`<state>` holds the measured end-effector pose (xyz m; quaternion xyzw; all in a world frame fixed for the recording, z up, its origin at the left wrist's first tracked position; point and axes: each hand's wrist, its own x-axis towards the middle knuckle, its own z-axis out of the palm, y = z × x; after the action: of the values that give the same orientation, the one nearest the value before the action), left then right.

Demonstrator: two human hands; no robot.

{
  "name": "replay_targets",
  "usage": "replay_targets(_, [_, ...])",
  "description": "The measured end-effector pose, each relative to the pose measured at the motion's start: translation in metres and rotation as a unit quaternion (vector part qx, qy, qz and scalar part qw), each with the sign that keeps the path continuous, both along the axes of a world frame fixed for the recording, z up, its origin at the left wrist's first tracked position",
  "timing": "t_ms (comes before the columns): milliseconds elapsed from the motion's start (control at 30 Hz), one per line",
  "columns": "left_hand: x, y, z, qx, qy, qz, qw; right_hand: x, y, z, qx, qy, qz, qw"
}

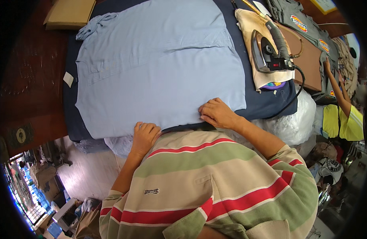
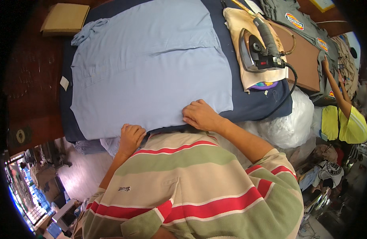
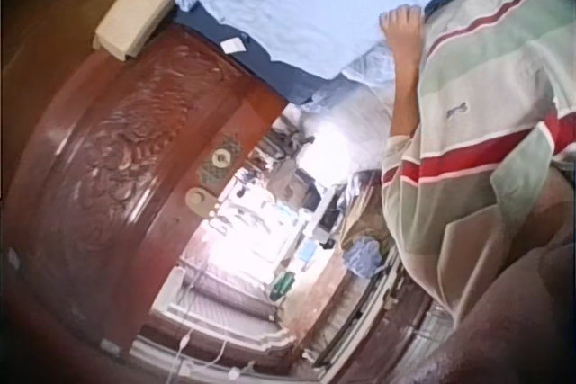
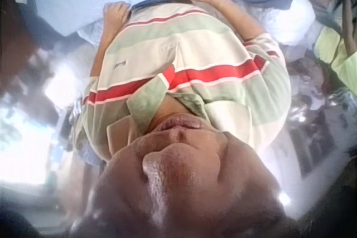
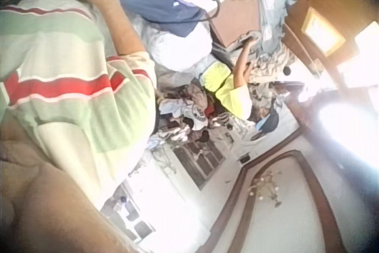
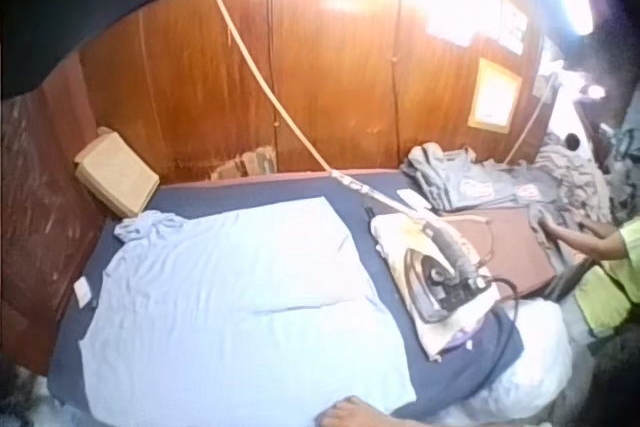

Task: The person irons a blue shirt on a padded workstation, smoothing the fabric by hand and then pressing it with a steam iron, before carrying the shirt to a stack of finished garments.

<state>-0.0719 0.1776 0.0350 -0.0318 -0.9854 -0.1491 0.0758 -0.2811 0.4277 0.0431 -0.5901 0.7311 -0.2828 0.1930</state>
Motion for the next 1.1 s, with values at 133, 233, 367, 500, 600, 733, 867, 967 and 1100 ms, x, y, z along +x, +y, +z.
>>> replay_targets(133, [-0.039,-0.023,0.01,0.008,0.063,0.028,0.998,-0.058,-0.013,0.003,-0.127,0.027,-0.291,0.948])
replay_targets(233, [-0.101,-0.048,0.008,0.049,0.102,0.037,0.993,-0.125,-0.027,-0.001,-0.118,0.04,-0.453,0.883])
replay_targets(367, [-0.191,-0.062,-0.004,0.1,0.085,0.007,0.991,-0.169,-0.05,-0.024,-0.08,0.096,-0.418,0.9])
replay_targets(500, [-0.229,-0.066,-0.015,0.108,0.036,0.052,0.992,-0.183,-0.053,-0.043,0.182,0.274,-0.421,0.845])
replay_targets(600, [-0.233,-0.069,-0.02,0.124,-0.005,0.051,0.991,-0.192,-0.053,-0.044,0.159,0.196,-0.451,0.856])
replay_targets(733, [-0.232,-0.075,-0.027,0.161,0.046,0.021,0.986,-0.224,-0.069,-0.031,0.059,0.121,-0.517,0.846])
replay_targets(867, [-0.247,-0.103,-0.025,0.163,0.075,0.032,0.983,-0.288,-0.107,-0.019,0.006,0.091,-0.528,0.844])
replay_targets(967, [-0.274,-0.159,-0.019,0.113,0.11,0.097,0.983,-0.34,-0.135,-0.025,0.019,0.111,-0.512,0.852])
replay_targets(1100, [-0.33,-0.263,-0.015,-0.008,0.108,0.138,0.984,-0.402,-0.166,-0.035,0.054,0.094,-0.52,0.847])
